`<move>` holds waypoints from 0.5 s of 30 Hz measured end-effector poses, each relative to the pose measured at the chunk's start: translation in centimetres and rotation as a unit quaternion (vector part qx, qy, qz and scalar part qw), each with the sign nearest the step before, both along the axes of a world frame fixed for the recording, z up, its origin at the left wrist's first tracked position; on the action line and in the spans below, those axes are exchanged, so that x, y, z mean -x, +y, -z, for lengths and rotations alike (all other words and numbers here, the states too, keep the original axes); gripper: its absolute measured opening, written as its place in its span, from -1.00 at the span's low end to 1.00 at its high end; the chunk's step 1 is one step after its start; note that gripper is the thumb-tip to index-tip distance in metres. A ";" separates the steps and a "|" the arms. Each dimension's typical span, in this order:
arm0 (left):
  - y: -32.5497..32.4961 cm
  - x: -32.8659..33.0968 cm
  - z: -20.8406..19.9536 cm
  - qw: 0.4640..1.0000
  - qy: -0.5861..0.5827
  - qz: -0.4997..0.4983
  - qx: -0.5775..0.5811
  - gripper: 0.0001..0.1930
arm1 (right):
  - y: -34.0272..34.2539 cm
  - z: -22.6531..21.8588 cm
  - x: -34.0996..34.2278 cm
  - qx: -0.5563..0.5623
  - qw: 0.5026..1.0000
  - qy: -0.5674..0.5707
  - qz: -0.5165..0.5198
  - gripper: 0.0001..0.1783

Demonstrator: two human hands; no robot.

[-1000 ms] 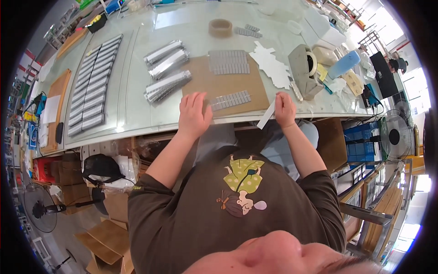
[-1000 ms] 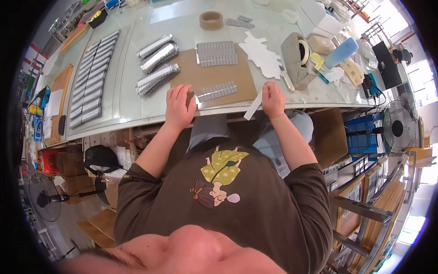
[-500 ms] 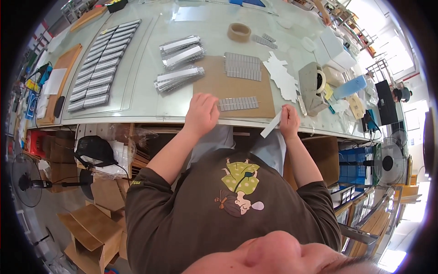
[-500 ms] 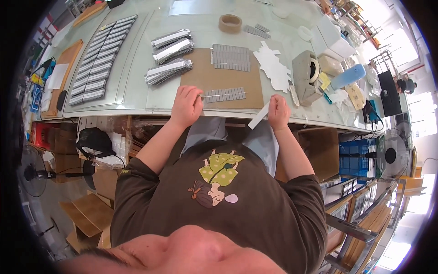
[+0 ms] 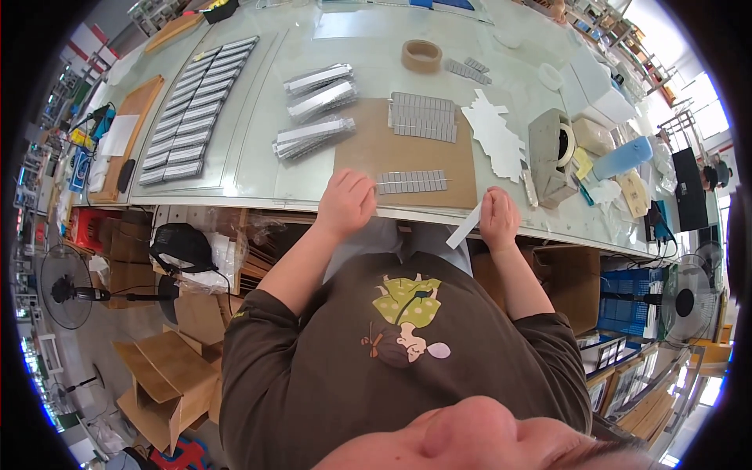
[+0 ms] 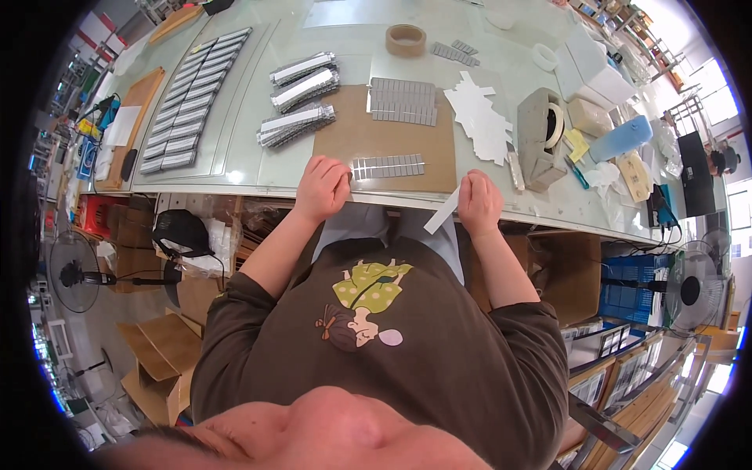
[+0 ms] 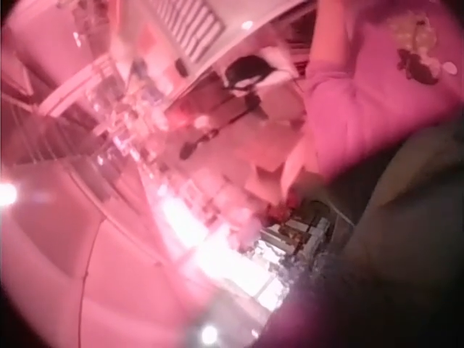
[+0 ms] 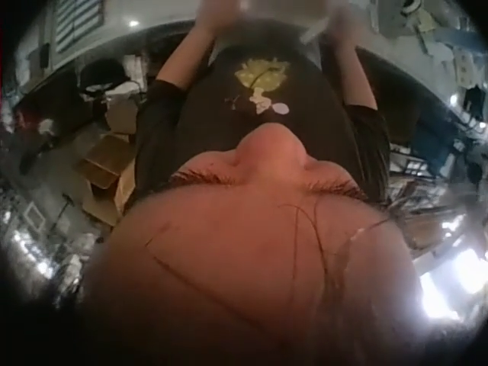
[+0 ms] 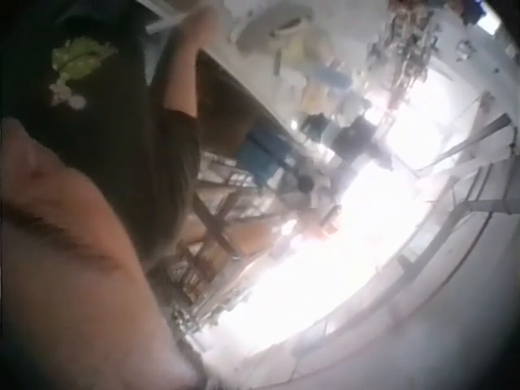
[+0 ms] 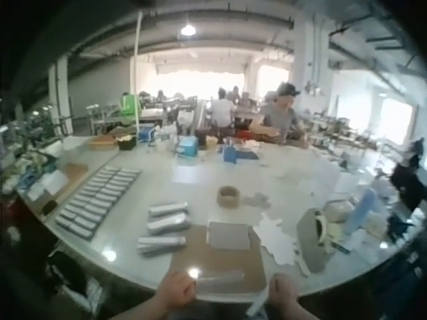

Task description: Applying adhesive strips to small metal transformer components and organizing them on a workbench.

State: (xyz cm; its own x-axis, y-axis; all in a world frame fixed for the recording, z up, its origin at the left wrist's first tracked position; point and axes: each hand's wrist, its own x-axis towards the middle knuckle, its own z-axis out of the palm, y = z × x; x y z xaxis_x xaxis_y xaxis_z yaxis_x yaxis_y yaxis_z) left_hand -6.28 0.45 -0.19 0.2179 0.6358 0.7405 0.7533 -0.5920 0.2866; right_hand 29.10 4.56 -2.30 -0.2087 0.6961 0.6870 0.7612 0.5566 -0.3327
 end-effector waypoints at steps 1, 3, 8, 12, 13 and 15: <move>-0.2 0.0 -0.2 1.000 0.001 0.010 0.004 -0.90 | -0.1 0.1 0.0 -0.003 1.000 -0.004 -0.001 -0.92; -0.3 0.1 -0.2 1.000 0.008 0.020 0.010 -0.90 | -0.3 0.2 0.0 -0.004 1.000 -0.003 0.000 -0.92; -0.8 -0.2 -0.6 1.000 0.015 -0.003 0.004 -0.88 | -0.4 -0.6 0.4 -0.006 1.000 0.001 -0.024 -0.91; -1.2 -0.3 -0.3 1.000 0.024 0.002 0.002 -0.77 | -0.8 -0.3 0.6 0.014 0.997 0.040 -0.065 -0.90; -1.4 -0.4 0.0 1.000 0.025 -0.003 0.007 -0.77 | -1.2 -0.4 1.2 0.037 0.993 0.038 -0.105 -0.90; -1.8 -0.4 0.4 0.999 0.044 0.012 0.001 -0.72 | -2.2 -1.4 3.3 0.089 0.977 0.017 -0.192 -0.86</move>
